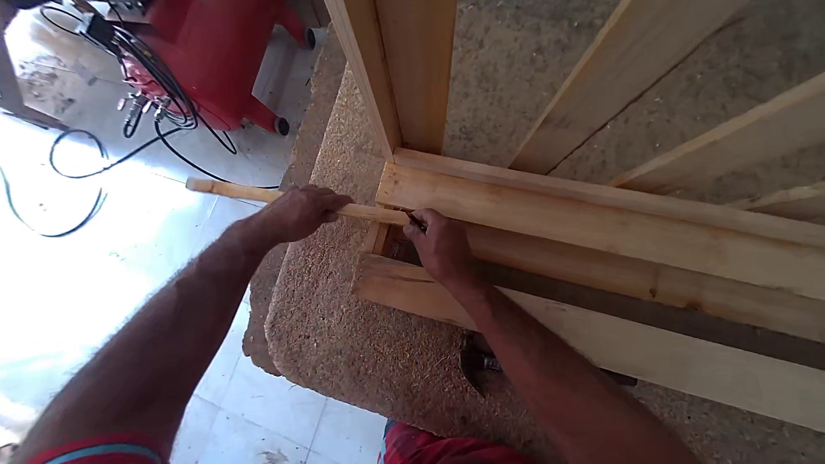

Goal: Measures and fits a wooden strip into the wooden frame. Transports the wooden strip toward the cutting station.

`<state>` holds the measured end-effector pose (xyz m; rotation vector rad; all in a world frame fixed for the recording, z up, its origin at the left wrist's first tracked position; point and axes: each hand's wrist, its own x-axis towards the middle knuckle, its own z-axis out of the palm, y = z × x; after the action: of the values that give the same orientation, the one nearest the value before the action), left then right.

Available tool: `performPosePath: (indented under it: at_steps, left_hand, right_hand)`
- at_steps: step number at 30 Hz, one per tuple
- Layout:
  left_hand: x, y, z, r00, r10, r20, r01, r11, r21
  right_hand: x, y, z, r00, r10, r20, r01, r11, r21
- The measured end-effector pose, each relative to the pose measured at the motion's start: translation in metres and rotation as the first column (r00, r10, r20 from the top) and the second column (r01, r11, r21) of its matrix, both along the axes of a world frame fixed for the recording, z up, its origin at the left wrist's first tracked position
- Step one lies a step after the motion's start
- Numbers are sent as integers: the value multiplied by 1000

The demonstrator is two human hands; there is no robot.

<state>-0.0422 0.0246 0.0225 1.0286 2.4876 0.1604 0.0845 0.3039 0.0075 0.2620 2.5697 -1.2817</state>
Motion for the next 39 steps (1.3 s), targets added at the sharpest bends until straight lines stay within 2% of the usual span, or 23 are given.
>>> performPosePath:
  at_steps: [2,7,14,17,25,28,31,34,37,39]
  left_hand:
    - [-16,-4,-1,1000,-31,-2,31,999,-22]
    - [-37,-5,-2,996,-93,-10,93,994,-58]
    - [-28,-8,-1,995,-89,-46,83,991,-106]
    - [-26,-10,-2,993,-95,-69,88,992,-89]
    - [-22,-9,-5,996,-52,-76,46,995,-83]
    - [-14,-7,0,994,-44,-98,39,998,-52]
    - [2,2,21,987,-31,-159,35,999,21]
    - [30,10,45,979,-24,-203,48,992,118]
    - [54,18,61,965,-41,-259,103,968,228]
    - [69,23,68,965,-18,-263,100,948,303]
  right_hand:
    - [-5,-10,0,999,-36,30,35,999,26]
    - [-12,-27,-4,998,-60,-3,60,973,223]
    - [-7,-36,-24,962,-53,-267,149,923,353]
    - [-6,-36,-28,943,-43,-330,168,918,360]
    - [-5,-35,-30,933,-17,-360,153,924,352]
    - [-2,-31,-21,962,-2,-274,100,933,345]
    - [7,-15,11,996,-21,-88,38,980,196]
    - [31,1,29,986,-91,-138,89,996,-17]
    - [46,18,30,972,-164,-166,117,958,-262]
    - [57,31,36,970,-184,-157,96,888,-449]
